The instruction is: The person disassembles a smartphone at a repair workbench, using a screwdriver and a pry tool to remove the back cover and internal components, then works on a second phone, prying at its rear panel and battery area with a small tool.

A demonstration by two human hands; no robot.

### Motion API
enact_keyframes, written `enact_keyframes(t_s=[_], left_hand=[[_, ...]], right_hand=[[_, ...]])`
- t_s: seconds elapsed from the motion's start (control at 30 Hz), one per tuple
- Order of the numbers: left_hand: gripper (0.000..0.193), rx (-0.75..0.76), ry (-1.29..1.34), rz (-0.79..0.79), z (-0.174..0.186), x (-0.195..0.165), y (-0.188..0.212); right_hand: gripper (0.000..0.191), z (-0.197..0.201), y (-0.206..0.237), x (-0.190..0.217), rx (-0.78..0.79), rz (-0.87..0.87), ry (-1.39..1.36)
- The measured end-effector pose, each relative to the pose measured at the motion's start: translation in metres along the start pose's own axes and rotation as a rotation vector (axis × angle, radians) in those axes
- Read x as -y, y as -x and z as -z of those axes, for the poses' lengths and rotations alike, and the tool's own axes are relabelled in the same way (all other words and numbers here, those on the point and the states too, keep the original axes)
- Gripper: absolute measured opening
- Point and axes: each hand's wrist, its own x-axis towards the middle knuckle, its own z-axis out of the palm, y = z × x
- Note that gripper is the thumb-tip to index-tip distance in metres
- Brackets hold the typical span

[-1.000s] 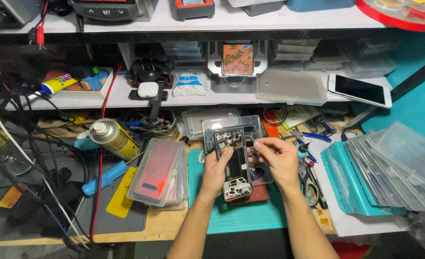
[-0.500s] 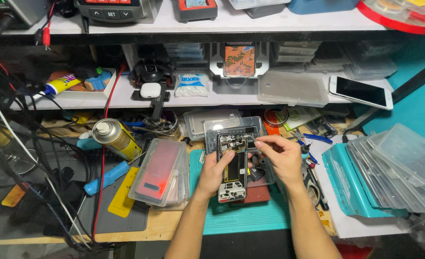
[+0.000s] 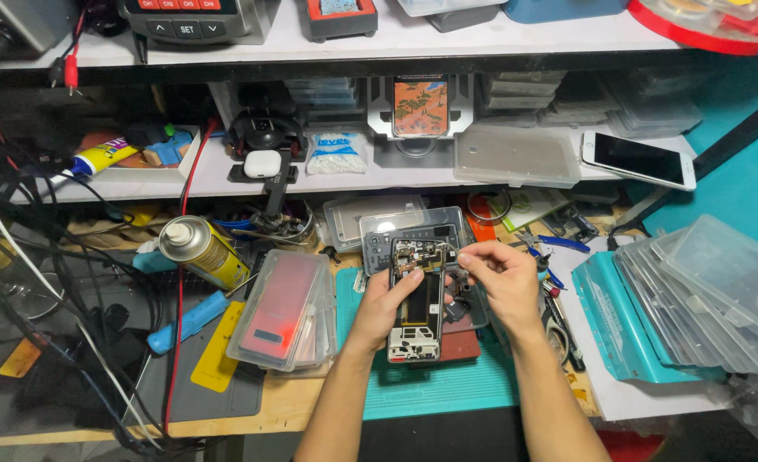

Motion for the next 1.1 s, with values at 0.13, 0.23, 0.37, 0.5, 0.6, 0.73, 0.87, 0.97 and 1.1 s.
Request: enact_keyframes(t_s=[0.13, 0.23, 0.37, 0.5, 0.6, 0.73, 0.87, 0.97, 1.1], left_hand=[[0.033, -0.011, -0.021, 0.002, -0.001, 0.002, 0.000], [0.034, -0.019, -0.046, -0.002, -0.001, 0.003, -0.001], [0.034, -0.054, 0.022, 0.002, 0.001, 0.003, 0.000], [0.035, -0.134, 0.081, -0.011, 0.006, 0.005, -0.002], [0.034, -0.209, 0.142, -0.053, 0.009, 0.008, -0.005], [0.036, -0.308, 0.207, -0.050, 0.013, 0.011, -0.011], [0.039, -0.312, 0.172, -0.051, 0.013, 0.015, -0.014], [0.040, -0.319, 0.184, -0.037, 0.009, 0.020, -0.016], [0.041, -0.333, 0.216, -0.051, 0.007, 0.021, -0.016]], right_hand=[[0.011, 0.000, 0.000, -0.001, -0.035, 0.002, -0.046], [0.012, 0.000, 0.000, 0.000, -0.087, 0.021, -0.078], [0.012, 0.003, 0.002, 0.002, -0.141, 0.018, -0.107], [0.012, 0.010, 0.003, 0.002, -0.164, 0.070, -0.106], [0.012, 0.018, 0.002, -0.002, -0.174, 0.110, -0.106], [0.012, 0.034, 0.006, -0.009, -0.216, 0.149, -0.091], [0.011, 0.048, 0.017, -0.009, -0.276, 0.192, -0.055], [0.010, 0.052, 0.022, -0.004, -0.313, 0.253, -0.011], [0.006, 0.054, 0.028, 0.005, -0.336, 0.299, 0.104]])
